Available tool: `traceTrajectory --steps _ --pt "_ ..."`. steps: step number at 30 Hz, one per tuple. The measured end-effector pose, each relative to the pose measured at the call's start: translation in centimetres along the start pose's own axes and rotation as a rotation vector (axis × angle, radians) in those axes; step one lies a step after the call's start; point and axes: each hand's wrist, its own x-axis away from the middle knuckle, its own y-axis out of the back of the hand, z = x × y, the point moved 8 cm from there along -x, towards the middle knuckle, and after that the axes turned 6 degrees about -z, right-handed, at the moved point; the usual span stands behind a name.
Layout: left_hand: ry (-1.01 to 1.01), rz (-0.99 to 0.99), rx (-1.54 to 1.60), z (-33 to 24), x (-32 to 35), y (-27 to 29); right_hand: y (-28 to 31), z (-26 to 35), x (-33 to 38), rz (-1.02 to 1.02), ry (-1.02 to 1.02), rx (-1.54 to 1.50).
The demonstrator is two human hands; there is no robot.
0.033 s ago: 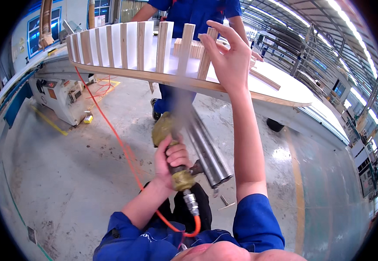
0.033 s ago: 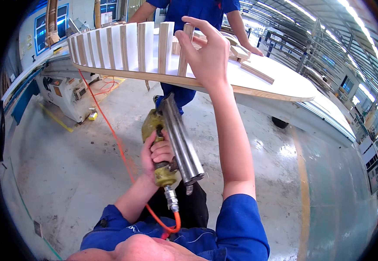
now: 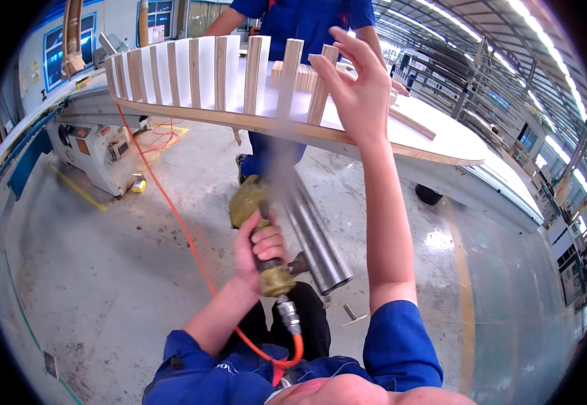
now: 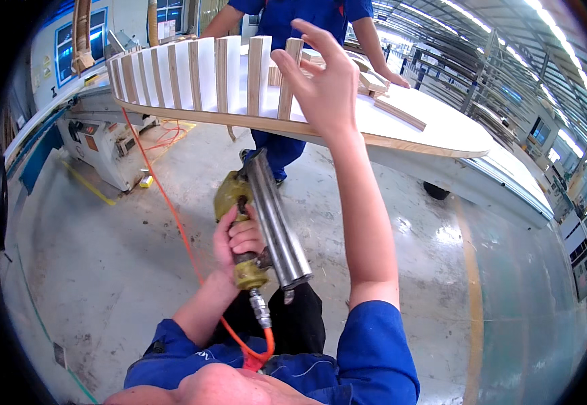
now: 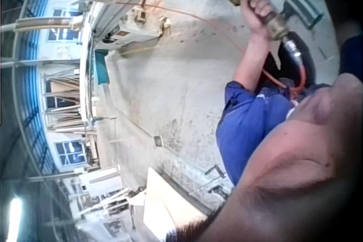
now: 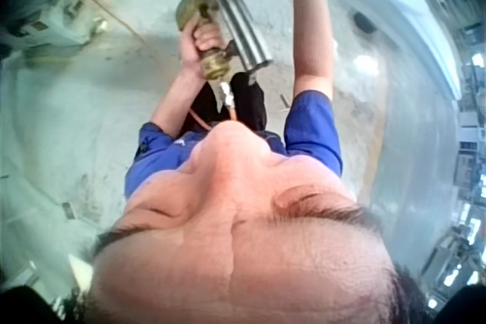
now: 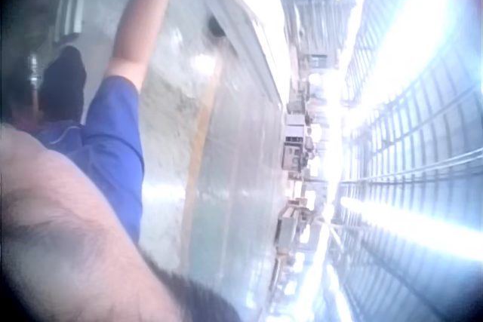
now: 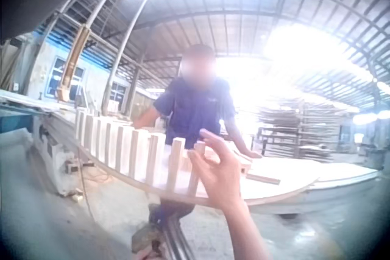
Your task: The person kneels on the floor and assembles a wooden frame by attaching vertical slats to a curved base. They use a pneumatic nail gun to secure each slat in place, picking up pieces from a nearby table and aligning them before fastening.
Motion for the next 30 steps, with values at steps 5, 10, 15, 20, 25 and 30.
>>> traceTrajectory --steps 5,10,15,20,25,30 --pt "-0.332 -0.338 -0.851 -9.4 7.3 0.0 0.0 -2.3 1.2 0.380 -0.222 0.207" --pt "-0.837 -0.798 -2.316 -13.8 13.4 2.3 -2.4 -3.3 3.3 0.874 -0.315 0.163" --pt "-0.169 -1.076 -2.855 -14.0 15.1 11.1 -2.1 -4.0 3.3 0.864 -0.345 0.125" --pt "-0.326 -1.108 -2.668 -15.1 17.9 16.0 -0.9 -4.7 1.7 0.583 -0.343 0.064" --pt "-0.262 -1.229 -2.540 -16.8 19.3 18.6 3.6 2.3 -0.5 0.145 -0.065 -0.010" --pt "-0.244 -1.216 -2.495 -20.2 20.6 22.1 4.3 16.4 1.4 0.533 0.465 -0.116"
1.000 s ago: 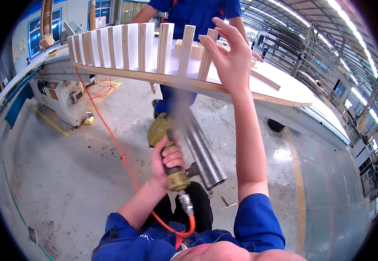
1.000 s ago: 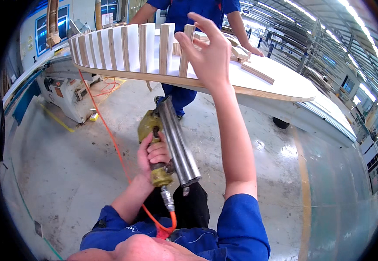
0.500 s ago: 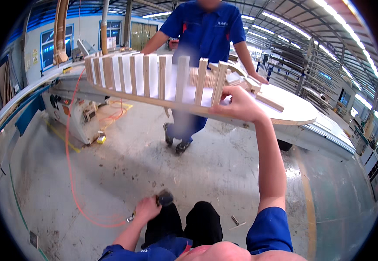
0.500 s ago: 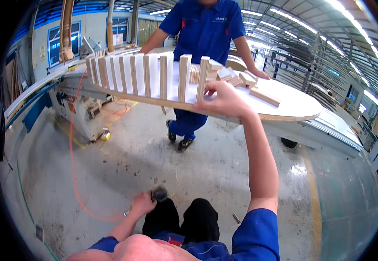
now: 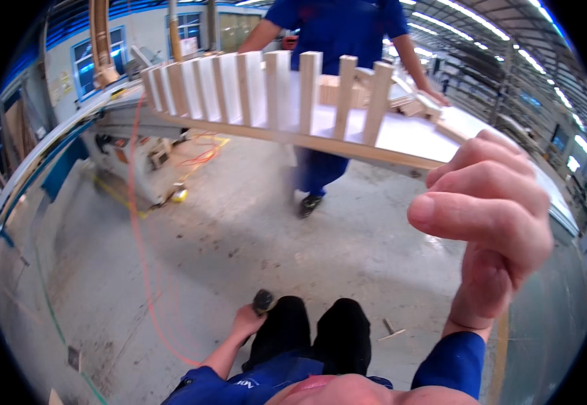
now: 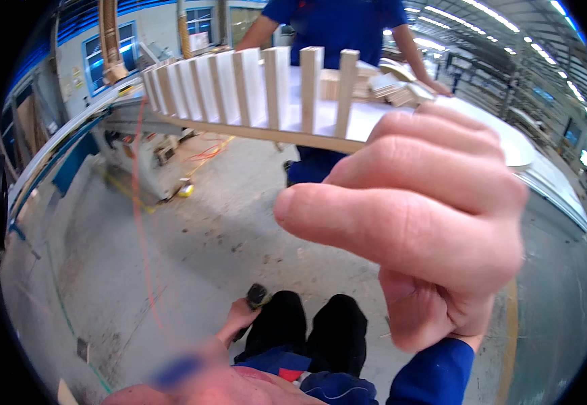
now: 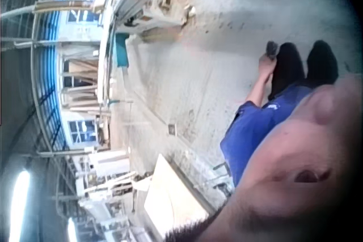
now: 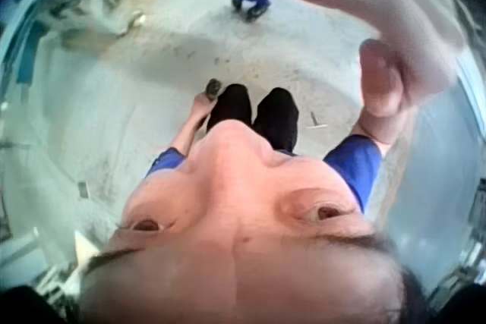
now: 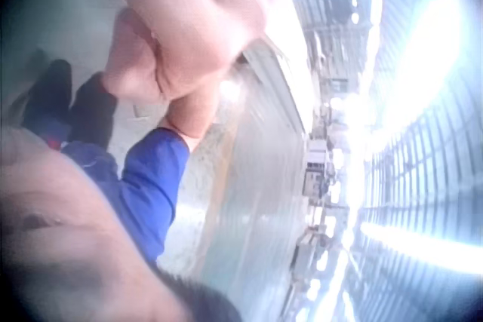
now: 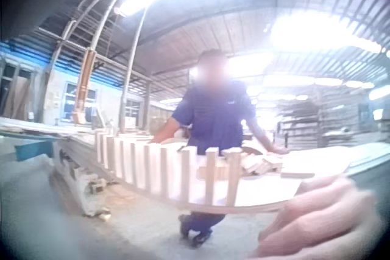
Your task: The person kneels on the floor and assembles a wooden frame by attaching vertical slats to a curved base. They use a pneumatic nail gun to secure each slat in place, picking up pieces from a nearby table and aligning them before fastening.
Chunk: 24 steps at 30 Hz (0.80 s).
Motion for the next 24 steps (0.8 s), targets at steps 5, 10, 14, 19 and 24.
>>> traceTrajectory --steps 5,10,14,19,24 --pt "0.136 0.090 0.028 8.6 -0.1 -5.2 0.7 -7.2 5.5 -0.097 -0.219 0.373" --pt "0.457 0.269 0.037 16.0 2.0 -10.6 -2.5 -11.5 9.7 0.242 -0.370 0.825" --pt "0.346 0.341 -0.158 21.1 4.4 -14.0 -3.3 -13.5 11.5 0.193 -0.487 0.794" --pt "0.295 0.378 -0.303 23.1 7.4 -14.5 -3.3 -13.3 12.4 0.069 -0.418 0.835" --pt "0.253 0.343 -0.410 25.1 8.9 -15.1 -3.6 -13.2 12.4 0.017 -0.393 0.870"
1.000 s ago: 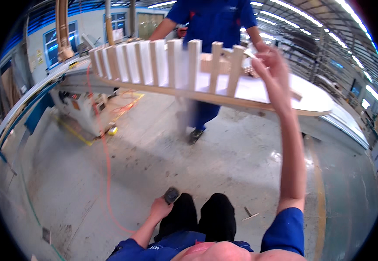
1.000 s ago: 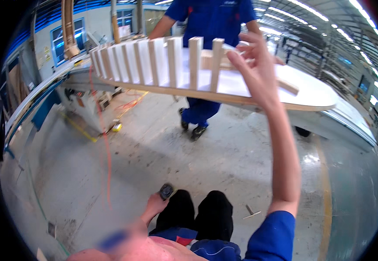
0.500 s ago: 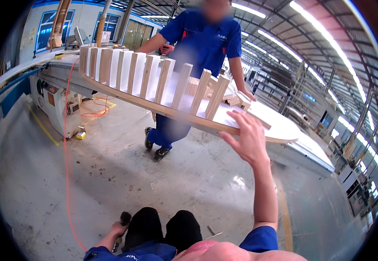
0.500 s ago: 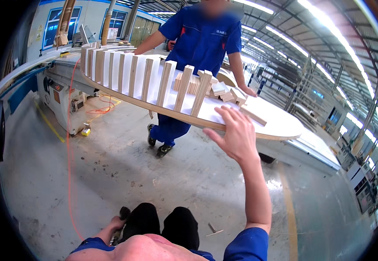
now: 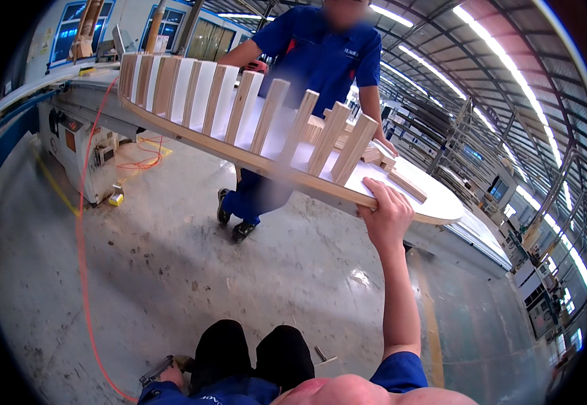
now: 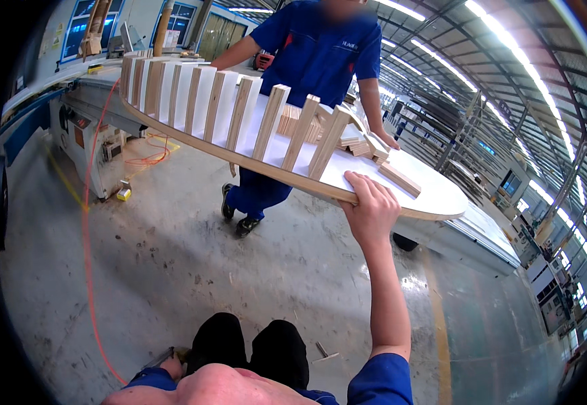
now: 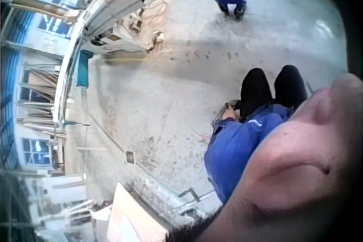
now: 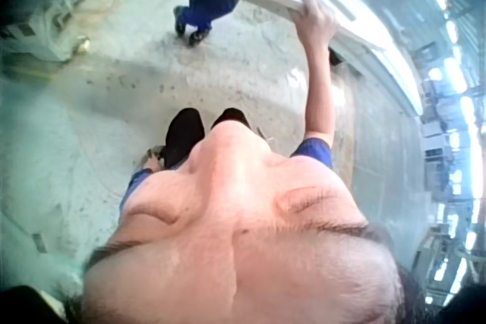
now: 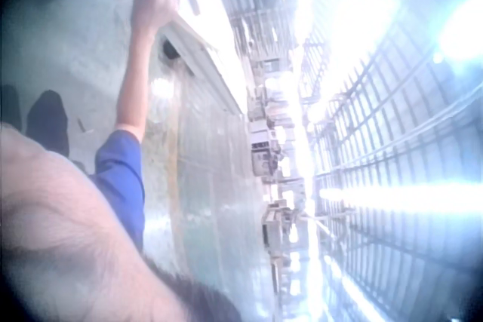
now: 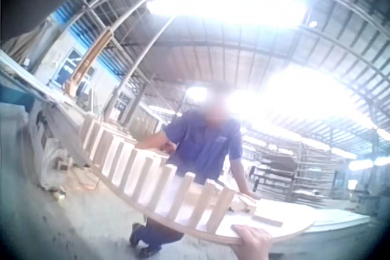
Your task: The person kneels on the floor and assembles a wooden frame by attaching vertical slats to a curved base. They use a pneumatic nail gun to secure each slat in place, picking up pieces from a nearby table and aligning them before fastening.
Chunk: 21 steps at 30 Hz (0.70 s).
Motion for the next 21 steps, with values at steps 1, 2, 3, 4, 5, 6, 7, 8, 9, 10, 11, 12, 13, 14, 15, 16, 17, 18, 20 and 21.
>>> traceTrajectory --steps 1,2,3,4,5,6,7,8,9,10,11,12,13,14,15,16,17,18,20,21 --pt "-0.006 -0.033 -0.014 0.2 -0.1 -0.6 0.0 0.0 0.0 0.003 -0.008 0.010" --pt "-0.013 -0.066 -0.029 0.3 -0.1 -1.2 -0.2 -0.2 0.2 -0.017 0.002 0.017" --pt "-0.021 -0.099 -0.044 0.4 -0.2 -1.7 -0.3 -0.2 0.2 -0.026 0.005 0.017" --pt "-0.010 -0.102 -0.045 0.4 -0.5 -2.4 -0.3 -0.3 0.3 -0.030 0.006 0.024" --pt "0.001 -0.105 -0.047 0.4 -0.8 -3.1 -0.2 -0.3 0.4 -0.034 0.008 0.030" --pt "0.012 -0.107 -0.049 0.5 -1.0 -3.9 0.0 -0.3 0.3 -0.034 -0.004 0.037" --pt "0.034 -0.096 -0.028 0.5 -0.5 -4.3 -0.1 -0.1 0.3 -0.042 0.012 0.040" --pt "0.057 -0.087 -0.008 0.2 -0.3 -3.8 -0.2 0.1 0.2 -0.051 0.026 0.042" --pt "0.071 -0.070 -0.002 0.1 -0.3 -3.4 -0.4 0.0 0.5 -0.052 0.030 0.056" --pt "0.088 -0.070 0.020 0.4 0.0 -3.1 -0.6 -0.1 0.7 -0.044 0.012 0.042" --pt "0.070 -0.091 0.021 0.6 -0.4 -2.6 -0.5 -0.2 0.7 -0.058 0.026 0.037" --pt "0.038 -0.057 0.026 0.6 -0.4 -2.6 -0.4 -0.2 0.6 -0.048 0.029 0.035" --pt "0.019 -0.034 0.028 0.7 -0.6 -1.8 -0.8 -0.2 0.8 -0.050 0.026 0.022" --pt "0.001 0.020 -0.006 0.7 -1.1 -1.7 -0.8 -0.1 0.6 -0.049 0.026 0.019" --pt "-0.016 0.075 -0.041 0.5 -1.7 -1.8 -0.8 -0.4 0.8 -0.043 0.022 0.032" --pt "-0.033 0.119 -0.066 0.2 -2.6 -1.8 -0.7 -0.4 0.6 -0.049 0.022 0.042" --pt "-0.049 0.141 -0.052 0.1 -3.0 -1.7 -0.5 -0.5 0.6 -0.053 0.023 0.053" --pt "-0.066 0.165 -0.039 0.1 -3.4 -1.6 -0.4 -0.5 1.0 -0.046 0.011 0.068" --pt "-0.067 0.191 -0.006 -0.1 -5.0 -2.3 -0.6 -0.3 0.7 -0.058 0.011 0.071" --pt "-0.105 0.067 0.124 -1.2 -6.4 -1.9 -0.6 -0.4 0.4 -0.062 0.017 0.065"
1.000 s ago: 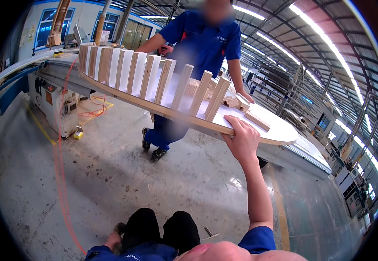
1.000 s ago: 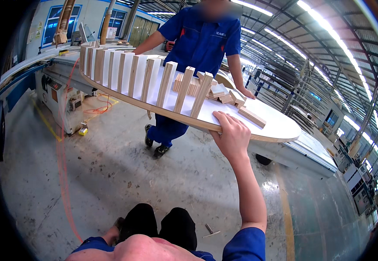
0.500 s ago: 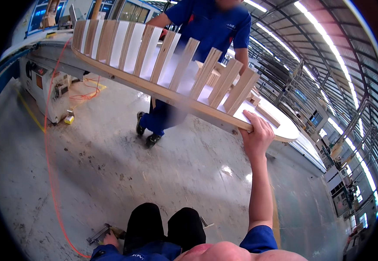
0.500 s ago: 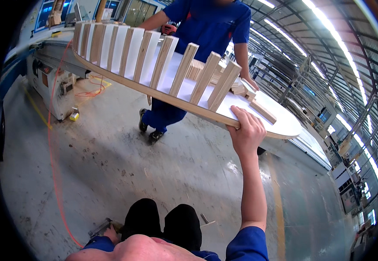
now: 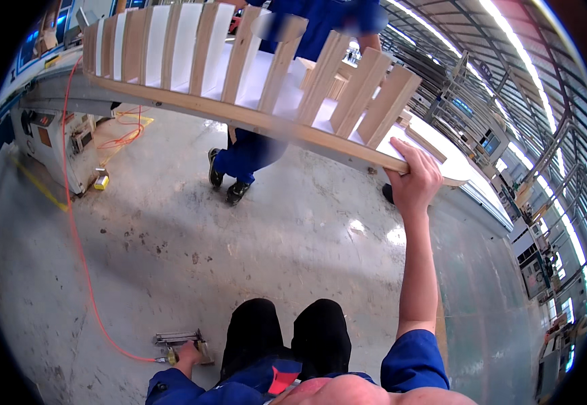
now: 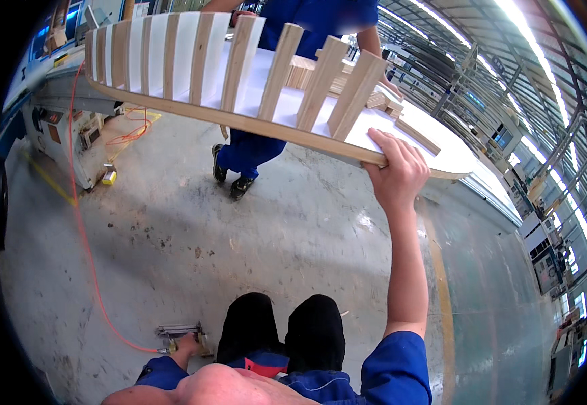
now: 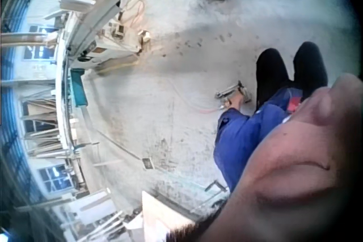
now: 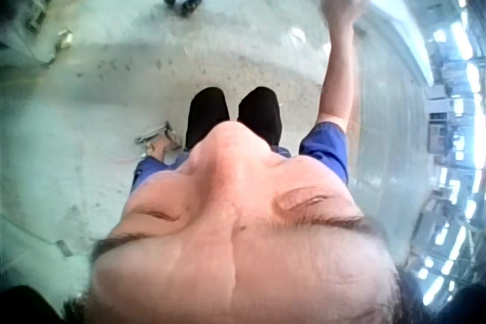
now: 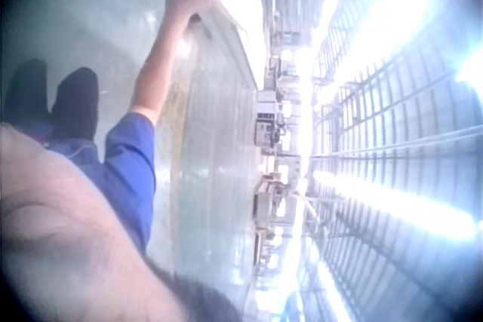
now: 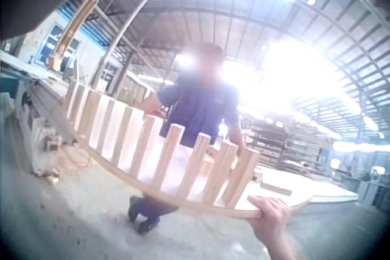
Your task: The person kneels on the floor and assembles a wooden frame by attaching vertical slats to a curved base. They use a pneumatic nail gun to secure each slat in place, picking up pieces from a nearby table and aligning them before fastening.
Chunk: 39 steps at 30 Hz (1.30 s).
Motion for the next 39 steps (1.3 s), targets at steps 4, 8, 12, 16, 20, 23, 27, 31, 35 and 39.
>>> traceTrajectory --steps 4,8,12,16,20,23,27,31,35,39 --pt "-0.242 -0.580 0.216 -4.8 -5.1 8.5 0.2 0.9 -1.5 -0.064 0.011 -0.054" --pt "-0.657 -0.976 0.573 -29.2 2.8 34.7 0.9 -1.1 0.7 -0.012 -0.049 -0.048" --pt "-1.184 -1.578 0.494 -41.6 20.7 51.1 0.6 -0.1 0.0 -0.042 -0.058 -0.090" --pt "-1.394 -1.811 0.248 -50.5 28.4 55.4 1.2 -0.8 0.0 -0.046 -0.049 -0.105" --pt "-1.331 -1.892 0.156 -53.7 28.5 56.4 2.1 -1.1 -0.6 0.009 -0.015 -0.149" --pt "-1.275 -1.897 0.221 -53.6 28.1 56.6 2.0 -1.9 -0.6 0.098 0.018 -0.212" --pt "-1.246 -1.929 0.313 -53.5 28.0 56.3 1.7 -3.5 -1.8 0.465 -0.078 -0.418" --pt "-1.272 -1.961 0.337 -53.4 28.2 56.3 -0.7 -8.0 -6.9 0.316 -0.173 -0.485" --pt "-1.309 -1.956 0.374 -53.9 28.0 56.3 -9.4 -9.9 -12.1 0.368 -0.133 -0.476" --pt "-1.276 -1.915 0.422 -53.8 27.4 57.0 -17.1 -8.9 -13.9 0.613 -0.187 -0.278"
